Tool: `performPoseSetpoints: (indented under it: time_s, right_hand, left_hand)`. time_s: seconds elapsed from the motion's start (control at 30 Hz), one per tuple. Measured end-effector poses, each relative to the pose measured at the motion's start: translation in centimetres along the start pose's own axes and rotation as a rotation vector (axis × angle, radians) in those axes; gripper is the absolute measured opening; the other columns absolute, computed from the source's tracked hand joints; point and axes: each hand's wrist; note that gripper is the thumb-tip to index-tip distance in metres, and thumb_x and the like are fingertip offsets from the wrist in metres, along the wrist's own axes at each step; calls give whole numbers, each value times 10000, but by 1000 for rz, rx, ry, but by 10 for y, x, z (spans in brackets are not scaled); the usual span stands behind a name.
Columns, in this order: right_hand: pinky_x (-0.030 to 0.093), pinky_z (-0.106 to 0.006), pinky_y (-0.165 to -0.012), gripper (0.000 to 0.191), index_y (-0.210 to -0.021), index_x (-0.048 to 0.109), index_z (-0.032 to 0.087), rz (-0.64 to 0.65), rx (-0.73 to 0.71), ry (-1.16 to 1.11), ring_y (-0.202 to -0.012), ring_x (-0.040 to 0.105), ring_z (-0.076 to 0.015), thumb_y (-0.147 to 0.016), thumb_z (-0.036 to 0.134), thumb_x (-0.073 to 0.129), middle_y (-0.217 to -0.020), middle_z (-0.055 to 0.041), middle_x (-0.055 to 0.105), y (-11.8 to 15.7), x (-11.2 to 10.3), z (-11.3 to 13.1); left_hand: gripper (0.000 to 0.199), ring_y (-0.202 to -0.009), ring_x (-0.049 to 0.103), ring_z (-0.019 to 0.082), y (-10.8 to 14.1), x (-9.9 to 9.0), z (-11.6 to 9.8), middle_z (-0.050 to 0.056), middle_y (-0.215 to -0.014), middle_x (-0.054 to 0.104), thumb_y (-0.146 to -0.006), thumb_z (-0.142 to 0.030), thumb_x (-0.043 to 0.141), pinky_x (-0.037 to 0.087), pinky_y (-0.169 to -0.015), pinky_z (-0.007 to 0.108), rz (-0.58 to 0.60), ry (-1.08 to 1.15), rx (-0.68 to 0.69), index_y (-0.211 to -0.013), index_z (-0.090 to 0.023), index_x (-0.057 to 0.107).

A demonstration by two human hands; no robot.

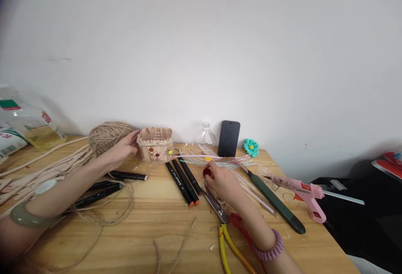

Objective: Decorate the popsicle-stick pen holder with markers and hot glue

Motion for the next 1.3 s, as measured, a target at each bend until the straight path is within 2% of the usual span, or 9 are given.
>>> performPoseSetpoints:
  time_s: [0.17, 0.3, 0.4, 0.57, 0.63, 0.8, 0.9, 1.13, 1.3]
  right_hand:
    - [369, -262, -591, 268, -1113, 593, 210, -28, -3, 29, -784, 673, -225, -911, 277, 429, -862, -49, 726, -3, 2, -5]
    - [370, -281, -592, 215, -935, 664, 234, -32, -9, 78, -820, 676, -256, -911, 282, 456, -861, -39, 732, 0, -2, -2]
    - [390, -308, -605, 236, -956, 660, 216, -71, -8, 123, -832, 671, -277, -930, 287, 437, -894, -63, 724, 6, -4, 10]
    - [441, -361, -831, 409, -1230, 518, 126, -130, -106, 190, -1106, 563, -302, -941, 408, 448, -1186, -155, 613, 9, 7, 48]
    - [460, -388, -831, 477, -1256, 503, 101, -114, -133, 248, -1095, 560, -325, -918, 437, 485, -1195, -183, 599, 5, 14, 61]
    - [496, -395, -776, 409, -1265, 511, 111, -115, -144, 300, -1066, 575, -323, -911, 314, 493, -1146, -165, 618, -6, 26, 75]
    - [497, -399, -783, 386, -1261, 518, 105, -122, -152, 337, -1052, 582, -321, -903, 245, 484, -1132, -165, 617, -6, 29, 73]
    - [508, -459, -708, 306, -1161, 577, 76, -135, -133, 372, -942, 628, -373, -892, 200, 500, -1029, -194, 638, 0, 27, 65]
    - [508, -498, -729, 258, -1010, 609, 141, -184, -190, 265, -1004, 602, -391, -926, 339, 467, -1016, -168, 632, -9, 2, 65]
  left_hand:
    - [826, -1358, 370, 310, -6, -17, -6, 216, -1491, 334, -552, -65, 489, 328, -1094, 485, 64, -97, 0, -1362, -126, 342]
    - [645, -1280, 480, 314, -3, -30, -17, 155, -1345, 553, -576, -139, 674, 337, -1091, 471, 257, -245, 67, -1209, -177, 553]
    - [597, -1252, 514, 298, 12, -34, -19, 119, -1312, 593, -585, -234, 768, 365, -1079, 414, 360, -376, 117, -1160, -208, 608]
    - [791, -1368, 304, 412, 46, -34, 5, 228, -1427, 439, -536, -426, 819, 239, -1106, 528, 311, -687, 181, -1231, -148, 565]
    - [695, -1378, 251, 446, 56, -35, 17, 269, -1443, 390, -651, -462, 734, 208, -1087, 587, 276, -822, 194, -1227, -114, 564]
    - [439, -1338, 348, 351, 64, -45, 31, 216, -1422, 440, -899, -304, 440, 291, -1067, 515, 171, -1070, 282, -1296, -126, 495]
    - [404, -1247, 449, 304, 60, -55, 34, 185, -1306, 555, -911, -209, 398, 359, -1036, 443, 144, -1183, 332, -1296, -134, 496]
    - [413, -1090, 541, 333, 54, -73, 32, 239, -1132, 627, -857, 10, 326, 445, -904, 473, 189, -1424, 447, -1215, -7, 531]
    - [422, -1050, 583, 283, 50, -88, 27, 185, -1110, 639, -876, 8, 365, 468, -847, 392, 282, -1511, 558, -1252, -100, 521]
Point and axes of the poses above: each hand's wrist, its own y-axis away from the middle knuckle, its own x-axis out of the palm, z = x × y
